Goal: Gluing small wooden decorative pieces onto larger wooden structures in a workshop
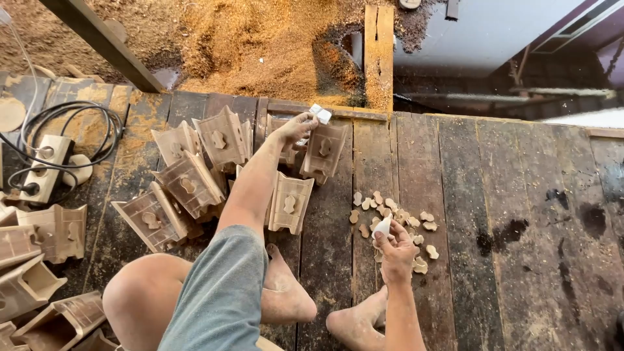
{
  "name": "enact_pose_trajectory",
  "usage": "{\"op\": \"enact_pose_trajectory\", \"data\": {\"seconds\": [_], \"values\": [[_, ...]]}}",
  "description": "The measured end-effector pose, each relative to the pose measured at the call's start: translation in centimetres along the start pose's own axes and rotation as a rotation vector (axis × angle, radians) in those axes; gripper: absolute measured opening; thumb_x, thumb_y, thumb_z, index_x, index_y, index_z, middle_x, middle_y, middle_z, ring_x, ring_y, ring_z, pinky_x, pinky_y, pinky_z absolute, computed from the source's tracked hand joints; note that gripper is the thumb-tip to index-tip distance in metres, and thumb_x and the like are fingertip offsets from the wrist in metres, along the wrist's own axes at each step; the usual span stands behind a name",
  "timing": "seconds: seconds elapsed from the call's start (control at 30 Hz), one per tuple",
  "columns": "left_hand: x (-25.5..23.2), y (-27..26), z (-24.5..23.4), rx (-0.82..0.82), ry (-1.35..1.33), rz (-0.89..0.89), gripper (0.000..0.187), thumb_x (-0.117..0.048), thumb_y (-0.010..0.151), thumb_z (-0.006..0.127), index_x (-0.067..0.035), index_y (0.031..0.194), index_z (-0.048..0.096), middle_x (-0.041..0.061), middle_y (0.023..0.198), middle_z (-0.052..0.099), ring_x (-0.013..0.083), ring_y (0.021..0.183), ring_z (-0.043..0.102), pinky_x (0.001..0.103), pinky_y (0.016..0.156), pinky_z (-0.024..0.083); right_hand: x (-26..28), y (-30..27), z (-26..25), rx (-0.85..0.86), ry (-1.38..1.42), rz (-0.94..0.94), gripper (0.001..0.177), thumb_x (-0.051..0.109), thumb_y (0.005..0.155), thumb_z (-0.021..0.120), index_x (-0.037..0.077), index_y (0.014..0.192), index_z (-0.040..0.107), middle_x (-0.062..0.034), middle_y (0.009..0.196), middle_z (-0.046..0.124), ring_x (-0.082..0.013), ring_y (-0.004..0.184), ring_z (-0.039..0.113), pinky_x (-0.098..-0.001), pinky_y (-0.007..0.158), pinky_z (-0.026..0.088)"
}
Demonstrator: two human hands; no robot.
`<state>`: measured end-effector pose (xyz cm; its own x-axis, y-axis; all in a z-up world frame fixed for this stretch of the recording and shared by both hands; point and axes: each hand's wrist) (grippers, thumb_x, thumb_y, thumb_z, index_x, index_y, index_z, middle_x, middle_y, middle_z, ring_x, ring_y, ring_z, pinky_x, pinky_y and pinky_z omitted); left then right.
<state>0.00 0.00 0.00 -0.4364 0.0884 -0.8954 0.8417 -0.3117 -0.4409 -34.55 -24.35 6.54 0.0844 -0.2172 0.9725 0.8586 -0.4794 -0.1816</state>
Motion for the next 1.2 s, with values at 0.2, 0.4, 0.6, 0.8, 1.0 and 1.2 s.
{"op": "enact_pose_trajectory", "data": {"seconds": [0.2, 0.4, 0.6, 0.8, 1.0, 1.2], "values": [[2.2, 2.8, -0.9, 0.026, -0.136, 0.133, 0.013, -0.025, 0.098, 0.069, -0.018, 0.107, 0.064, -0.003, 0.083, 0.054, 0.0115, 0.065, 0.053, 0.024, 0.053, 0.052, -2.4, 0.7, -1.0, -0.007, 0.010, 0.007, 0.049, 0.001, 0.084, 0.081, 0.000, 0.130, 0.062, -0.0083, 0.105, 0.069, -0.0114, 0.084, 0.068, -0.0236, 0.065, 0.065], [-2.7, 0.4, -2.7, 0.213, -0.383, 0.065, 0.016, -0.014, 0.093, 0.067, -0.010, 0.108, 0.063, 0.009, 0.104, 0.064, 0.0213, 0.090, 0.063, 0.043, 0.092, 0.056, -3.6, 1.1, -1.9, 0.102, 0.076, 0.137, 0.053, -0.007, 0.086, 0.069, -0.012, 0.137, 0.053, -0.0239, 0.119, 0.064, -0.0273, 0.090, 0.066, -0.0305, 0.070, 0.061], [-6.7, -2.0, -6.0, 0.108, -0.282, -0.002, 0.018, -0.013, 0.096, 0.062, -0.010, 0.113, 0.065, 0.010, 0.103, 0.064, 0.0191, 0.088, 0.060, 0.035, 0.081, 0.056, -6.2, 0.4, -0.7, 0.095, -0.076, 0.281, 0.050, -0.014, 0.087, 0.067, -0.008, 0.136, 0.058, -0.0199, 0.114, 0.067, -0.0249, 0.092, 0.066, -0.0311, 0.075, 0.059], [-6.6, -2.0, -10.5, 0.068, -0.181, -0.040, 0.020, -0.016, 0.103, 0.053, -0.009, 0.113, 0.069, 0.012, 0.113, 0.067, 0.0210, 0.095, 0.062, 0.037, 0.090, 0.053, -6.9, -1.8, 2.4, 0.196, -0.685, 0.317, 0.026, 0.005, 0.089, 0.075, 0.010, 0.112, 0.064, -0.0079, 0.099, 0.074, -0.0136, 0.067, 0.061, -0.0267, 0.057, 0.054], [-4.6, -0.6, -12.8, 0.098, -0.103, -0.073, 0.021, -0.018, 0.107, 0.051, -0.008, 0.112, 0.069, 0.009, 0.104, 0.065, 0.0181, 0.082, 0.058, 0.034, 0.072, 0.052, -12.6, -3.3, 2.9, 0.346, -0.963, 0.222, 0.028, 0.012, 0.084, 0.080, 0.015, 0.110, 0.070, -0.0028, 0.096, 0.080, -0.0110, 0.069, 0.070, -0.0247, 0.060, 0.058], [-5.3, -1.6, -12.7, 0.033, 0.020, -0.112, 0.023, -0.016, 0.108, 0.046, -0.008, 0.109, 0.068, 0.009, 0.104, 0.067, 0.0149, 0.084, 0.058, 0.028, 0.075, 0.049, -13.6, -5.4, 3.2, 0.449, -0.971, 0.231, 0.025, 0.013, 0.084, 0.076, 0.013, 0.108, 0.069, -0.0016, 0.078, 0.073, -0.0130, 0.065, 0.063, -0.0286, 0.063, 0.054]]}}
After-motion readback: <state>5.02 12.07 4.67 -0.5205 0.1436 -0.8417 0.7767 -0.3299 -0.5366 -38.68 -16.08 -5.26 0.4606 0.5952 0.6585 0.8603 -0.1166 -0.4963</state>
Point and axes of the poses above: each hand's wrist, its own y-axis towards the middle knuckle, its own z-axis out of the palm, x = y × z
